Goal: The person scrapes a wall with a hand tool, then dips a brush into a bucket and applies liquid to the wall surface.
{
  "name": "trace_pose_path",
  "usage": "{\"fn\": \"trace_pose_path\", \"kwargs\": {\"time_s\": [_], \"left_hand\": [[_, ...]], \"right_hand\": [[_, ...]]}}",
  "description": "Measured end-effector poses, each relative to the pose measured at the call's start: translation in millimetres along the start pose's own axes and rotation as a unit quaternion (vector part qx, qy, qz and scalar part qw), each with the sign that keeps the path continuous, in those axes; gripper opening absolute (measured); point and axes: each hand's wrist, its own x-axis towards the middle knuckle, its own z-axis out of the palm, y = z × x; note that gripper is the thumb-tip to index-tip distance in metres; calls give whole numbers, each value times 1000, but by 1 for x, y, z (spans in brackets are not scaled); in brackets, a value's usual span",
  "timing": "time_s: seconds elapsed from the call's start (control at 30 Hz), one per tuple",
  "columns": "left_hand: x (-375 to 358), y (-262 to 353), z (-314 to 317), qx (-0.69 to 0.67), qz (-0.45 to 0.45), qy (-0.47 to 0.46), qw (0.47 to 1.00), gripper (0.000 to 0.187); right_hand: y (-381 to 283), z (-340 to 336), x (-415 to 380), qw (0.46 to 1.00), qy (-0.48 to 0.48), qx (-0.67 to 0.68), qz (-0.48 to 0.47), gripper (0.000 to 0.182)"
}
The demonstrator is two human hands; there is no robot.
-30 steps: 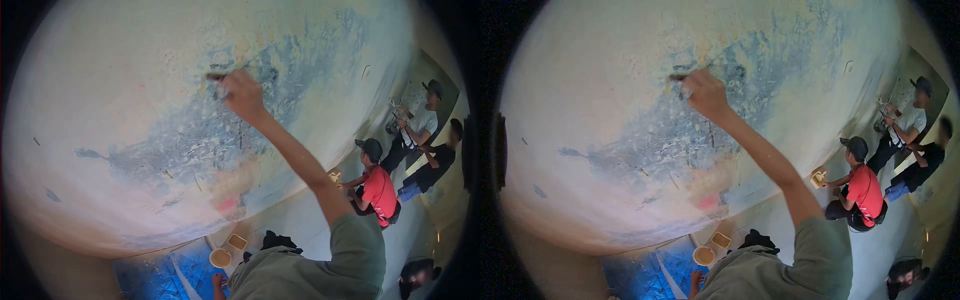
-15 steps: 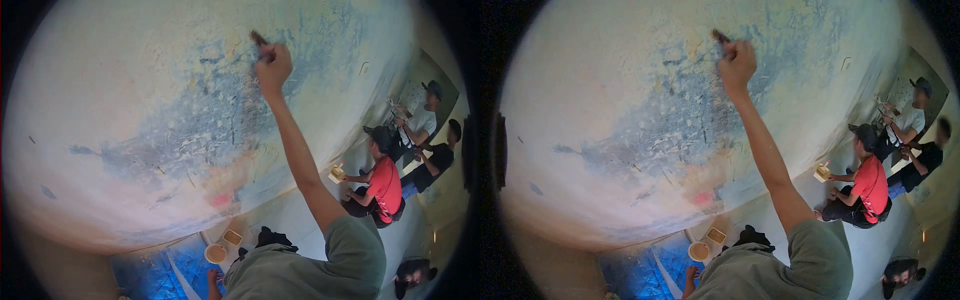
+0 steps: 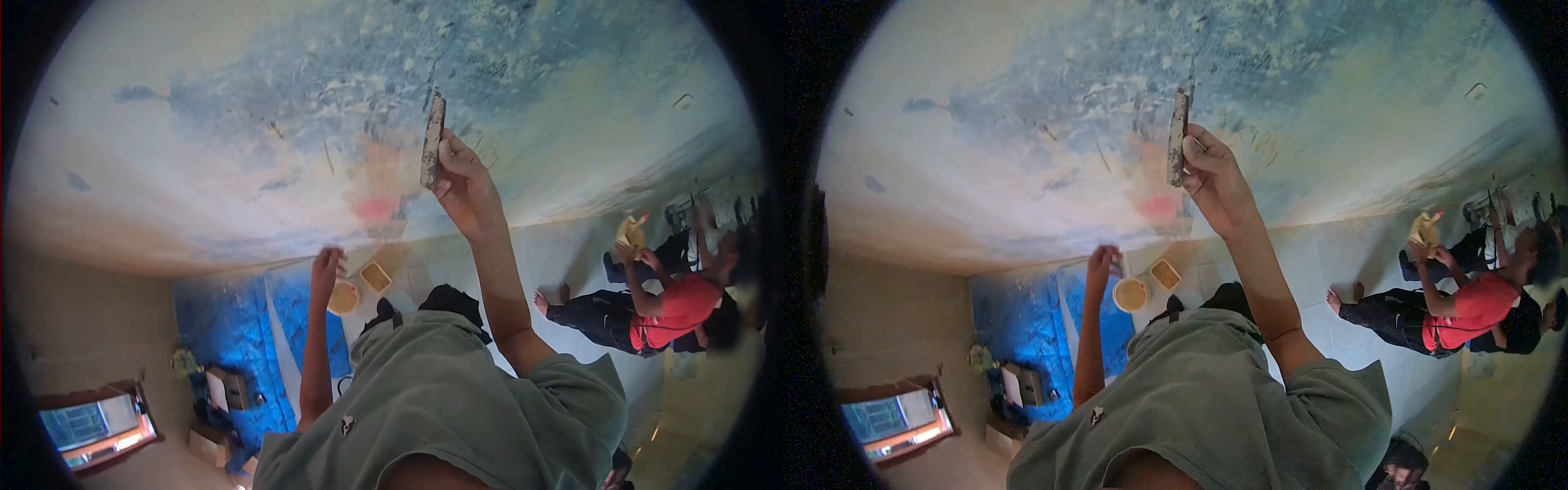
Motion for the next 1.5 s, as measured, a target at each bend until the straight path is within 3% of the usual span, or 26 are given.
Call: {"fn": "trace_pose_path", "kwargs": {"time_s": [0.1, 0.27, 0.43, 0.63, 0.7, 0.83, 1.0, 1.13, 1.3, 1.5], "left_hand": [[-32, 98, 41, -25, 131, -35, 990, 21], [-95, 186, 118, -75, 201, -114, 970, 18], [-133, 198, 186, -23, 203, -85, 975, 30], [-148, 187, 246, 28, 182, -10, 983, 24], [-152, 186, 258, 47, 188, 19, 981, 22], [-163, 191, 273, 96, 209, 84, 970, 22], [-191, 194, 280, 121, 224, 130, 958, 22], [-208, 199, 273, 164, 268, 153, 937, 23], [-232, 204, 243, 149, 262, 182, 936, 23], [-260, 201, 187, 152, 286, 205, 924, 23]], "right_hand": [[8, -9, -35, 999, -19, -4, 31, 17], [-11, -33, -80, 997, -17, -54, 48, 13], [-35, -74, -121, 992, -23, -118, 24, 12], [-79, -114, -142, 978, -28, -207, -14, 28], [-95, -118, -147, 961, -34, -262, -80, 45], [-116, -127, -146, 948, -60, -308, -59, 44], [-106, -129, -162, 937, -118, -325, -55, 22], [-98, -113, -169, 927, -162, -334, -48, 24], [-88, -79, -176, 888, -198, -414, -39, 22], [-50, -25, -191, 886, -199, -419, -28, 20]]}}
